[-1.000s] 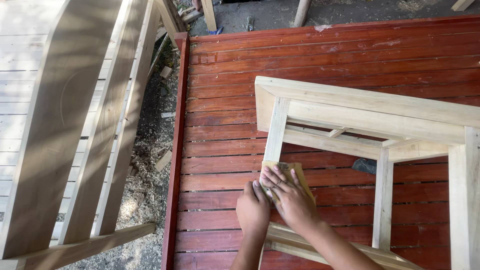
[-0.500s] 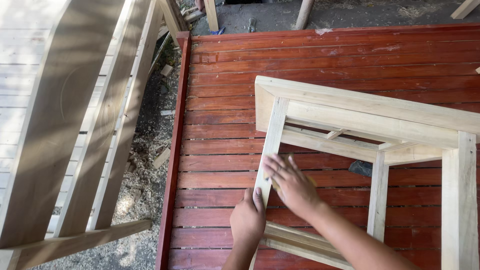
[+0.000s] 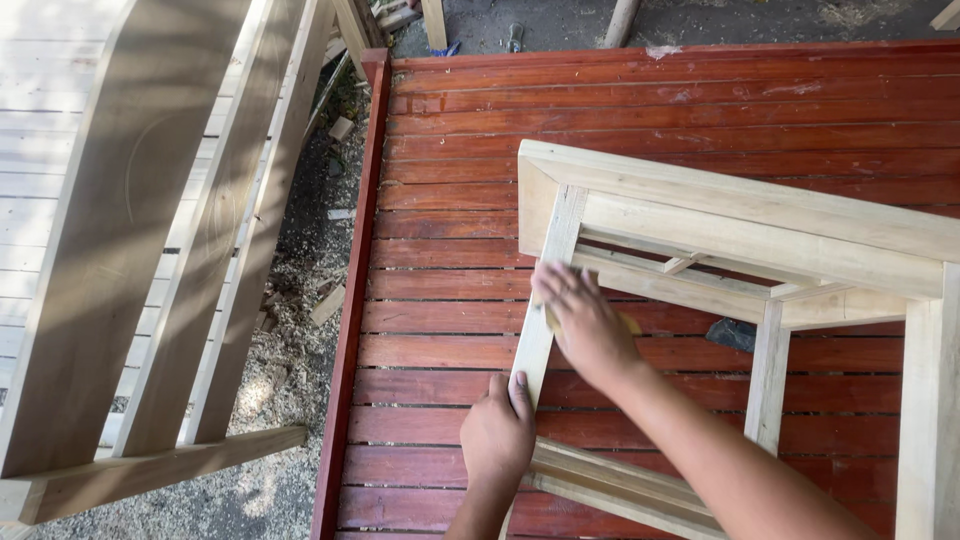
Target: The person sands a wooden stool frame resting upside down on a slatted deck, rubbing sandpaper along the legs and rails by hand. They rotate and reposition the frame to reach different sides and continue sanding the wood surfaces.
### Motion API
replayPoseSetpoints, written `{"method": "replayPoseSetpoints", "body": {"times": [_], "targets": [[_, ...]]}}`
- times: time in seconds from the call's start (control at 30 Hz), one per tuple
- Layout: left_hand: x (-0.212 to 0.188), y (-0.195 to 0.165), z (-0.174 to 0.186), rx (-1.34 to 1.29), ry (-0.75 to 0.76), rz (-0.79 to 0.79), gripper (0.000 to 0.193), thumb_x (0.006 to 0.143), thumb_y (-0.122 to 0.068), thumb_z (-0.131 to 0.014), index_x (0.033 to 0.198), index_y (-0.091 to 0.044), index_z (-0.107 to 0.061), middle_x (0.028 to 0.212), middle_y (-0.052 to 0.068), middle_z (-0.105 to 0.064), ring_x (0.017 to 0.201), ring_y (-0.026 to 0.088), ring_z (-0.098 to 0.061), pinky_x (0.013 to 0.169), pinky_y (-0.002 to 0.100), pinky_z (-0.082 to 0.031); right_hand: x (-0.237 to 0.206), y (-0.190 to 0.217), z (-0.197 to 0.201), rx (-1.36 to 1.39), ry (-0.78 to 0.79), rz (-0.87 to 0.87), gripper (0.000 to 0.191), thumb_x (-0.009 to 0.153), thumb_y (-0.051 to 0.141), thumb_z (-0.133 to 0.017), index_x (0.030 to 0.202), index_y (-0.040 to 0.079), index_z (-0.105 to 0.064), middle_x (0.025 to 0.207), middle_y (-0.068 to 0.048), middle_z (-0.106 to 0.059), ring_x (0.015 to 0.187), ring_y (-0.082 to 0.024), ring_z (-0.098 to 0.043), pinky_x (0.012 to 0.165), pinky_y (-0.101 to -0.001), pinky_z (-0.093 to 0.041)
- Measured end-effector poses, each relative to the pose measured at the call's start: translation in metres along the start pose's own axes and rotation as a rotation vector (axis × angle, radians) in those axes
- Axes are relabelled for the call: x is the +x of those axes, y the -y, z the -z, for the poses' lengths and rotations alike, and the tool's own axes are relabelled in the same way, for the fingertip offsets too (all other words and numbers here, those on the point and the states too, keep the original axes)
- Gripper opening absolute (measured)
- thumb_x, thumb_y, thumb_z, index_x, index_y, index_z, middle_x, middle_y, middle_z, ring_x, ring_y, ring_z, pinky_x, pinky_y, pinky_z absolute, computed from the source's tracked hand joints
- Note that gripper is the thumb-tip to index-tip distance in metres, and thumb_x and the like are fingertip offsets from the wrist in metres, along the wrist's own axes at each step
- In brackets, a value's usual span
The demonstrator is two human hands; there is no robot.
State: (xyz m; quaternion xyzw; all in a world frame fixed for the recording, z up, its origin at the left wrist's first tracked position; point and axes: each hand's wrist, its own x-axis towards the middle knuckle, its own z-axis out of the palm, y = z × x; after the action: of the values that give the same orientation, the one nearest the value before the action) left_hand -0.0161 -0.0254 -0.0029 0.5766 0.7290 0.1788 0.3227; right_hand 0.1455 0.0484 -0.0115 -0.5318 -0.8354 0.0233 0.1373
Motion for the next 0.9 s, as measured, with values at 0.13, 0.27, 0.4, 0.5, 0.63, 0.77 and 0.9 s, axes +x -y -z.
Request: {"method": "replayPoseSetpoints", "body": {"times": [0.13,0.27,0.4,0.5,0.63,0.77,0.9], "targets": [[0.0,-0.001,-0.001,-0.033,0.007,-0.01,0.046,0.104,-0.045,-0.038,0.092,-0.006,-0.061,0.082,0.023,-0.071,0.076,0.047,-0.068,0.068,0.058,-0.053,-0.007,0.006,0.0,-0.077,-0.056,-0.012,0.051,0.101,0.01,-0.051,0.151,0.008,-0.043,0.166,-0.009,-0.034,0.156,-0.025,-0.023,0.13,-0.0438,-0.018],[0.0,-0.002,0.001,-0.035,0.022,0.017,0.046,0.104,-0.046,-0.039,0.093,-0.007,-0.06,0.081,0.023,-0.071,0.077,0.046,-0.068,0.069,0.057,-0.053,-0.029,0.026,0.009,-0.025,0.051,0.038,0.062,0.09,0.008,-0.054,0.151,0.008,-0.047,0.165,-0.008,-0.035,0.153,-0.024,-0.026,0.121,-0.0426,-0.018],[-0.002,-0.003,0.003,-0.034,0.008,-0.004,0.048,0.104,-0.046,-0.039,0.091,-0.006,-0.06,0.083,0.023,-0.071,0.078,0.046,-0.068,0.069,0.057,-0.053,0.006,0.003,0.012,-0.035,-0.062,0.075,0.049,0.099,0.018,-0.057,0.146,0.007,-0.05,0.16,-0.008,-0.038,0.151,-0.025,-0.028,0.126,-0.0497,-0.017],[-0.003,-0.003,0.004,-0.082,0.013,-0.008,0.045,0.104,-0.044,-0.039,0.094,-0.007,-0.062,0.082,0.023,-0.071,0.077,0.047,-0.068,0.068,0.057,-0.053,0.01,0.005,0.006,-0.06,-0.056,-0.027,0.048,0.102,0.014,-0.054,0.149,0.007,-0.049,0.163,-0.008,-0.038,0.154,-0.026,-0.029,0.128,-0.0444,-0.019],[-0.001,-0.004,0.003,-0.036,0.026,0.014,0.045,0.104,-0.045,-0.04,0.094,-0.007,-0.061,0.081,0.024,-0.071,0.078,0.047,-0.068,0.069,0.057,-0.053,-0.025,0.022,0.007,0.133,-0.029,0.04,0.057,0.09,0.016,-0.056,0.146,0.005,-0.049,0.16,-0.013,-0.04,0.15,-0.029,-0.03,0.123,-0.0441,-0.02],[0.0,-0.004,0.001,-0.014,0.019,0.007,0.045,0.104,-0.045,-0.039,0.094,-0.007,-0.061,0.08,0.024,-0.071,0.077,0.046,-0.068,0.069,0.057,-0.053,-0.005,0.002,0.011,-0.093,-0.04,0.097,0.045,0.104,0.016,-0.053,0.149,0.008,-0.048,0.161,-0.008,-0.04,0.154,-0.024,-0.031,0.13,-0.0459,-0.02],[-0.002,-0.003,0.001,-0.052,0.0,0.001,0.046,0.104,-0.045,-0.04,0.092,-0.005,-0.061,0.082,0.023,-0.071,0.075,0.047,-0.068,0.067,0.058,-0.053,0.012,-0.009,0.013,0.032,-0.016,-0.027,0.057,0.094,0.012,-0.054,0.15,0.005,-0.047,0.161,-0.01,-0.039,0.151,-0.028,-0.029,0.125,-0.0454,-0.022]]}}
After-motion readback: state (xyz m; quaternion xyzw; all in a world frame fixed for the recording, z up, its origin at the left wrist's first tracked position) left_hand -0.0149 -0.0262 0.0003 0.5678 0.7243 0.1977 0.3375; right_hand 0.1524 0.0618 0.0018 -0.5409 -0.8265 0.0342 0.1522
